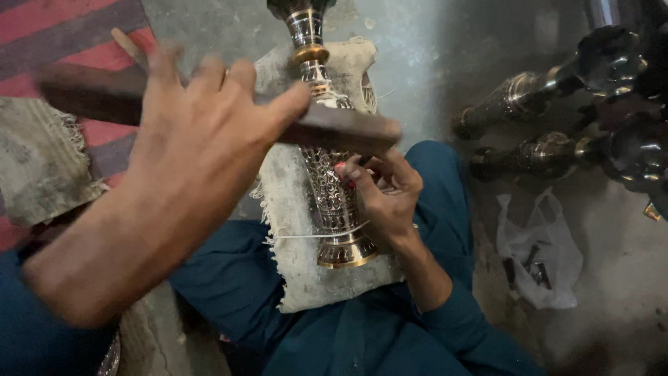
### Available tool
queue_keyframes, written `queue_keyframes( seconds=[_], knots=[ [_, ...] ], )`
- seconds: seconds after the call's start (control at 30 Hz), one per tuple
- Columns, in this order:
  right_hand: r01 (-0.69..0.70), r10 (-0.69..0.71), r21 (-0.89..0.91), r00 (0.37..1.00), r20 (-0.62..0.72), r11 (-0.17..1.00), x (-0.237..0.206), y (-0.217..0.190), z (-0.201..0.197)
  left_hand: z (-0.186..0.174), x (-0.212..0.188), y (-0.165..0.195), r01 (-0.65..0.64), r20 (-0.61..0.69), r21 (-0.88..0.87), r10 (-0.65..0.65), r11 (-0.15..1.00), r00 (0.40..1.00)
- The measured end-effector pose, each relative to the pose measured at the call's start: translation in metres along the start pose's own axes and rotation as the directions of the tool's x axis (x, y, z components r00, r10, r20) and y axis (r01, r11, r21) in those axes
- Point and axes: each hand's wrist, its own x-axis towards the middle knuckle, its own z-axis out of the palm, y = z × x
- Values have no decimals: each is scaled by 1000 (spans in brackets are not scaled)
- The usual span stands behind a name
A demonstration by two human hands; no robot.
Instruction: The person uses a small chisel and a wooden mallet to engrave intricate patterns onto a silver-colored metal vase. The vase is secured on a cloth pad on the person's lap, and the person repeatedly strikes the chisel to create detailed designs.
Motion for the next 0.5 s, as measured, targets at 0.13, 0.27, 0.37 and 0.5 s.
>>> queue_keyframes(
  seconds=[0.13,0.27,0.37,0.5],
  knots=[
    [8,-8,23,1000,-8,1000,1,0,1,-1,0,-2,92,93,-340,-64,936,994],
    [62,-63,38,997,44,997,6,2,0,1,-2,-4,2,-45,-41,-4,999,999],
    [16,-17,56,1000,22,998,4,1,0,5,-1,-5,-8,-59,-208,-5,978,998],
    [10,-12,71,999,31,997,3,-1,-1,12,-1,-5,-17,-77,-217,0,976,997]
  ],
)
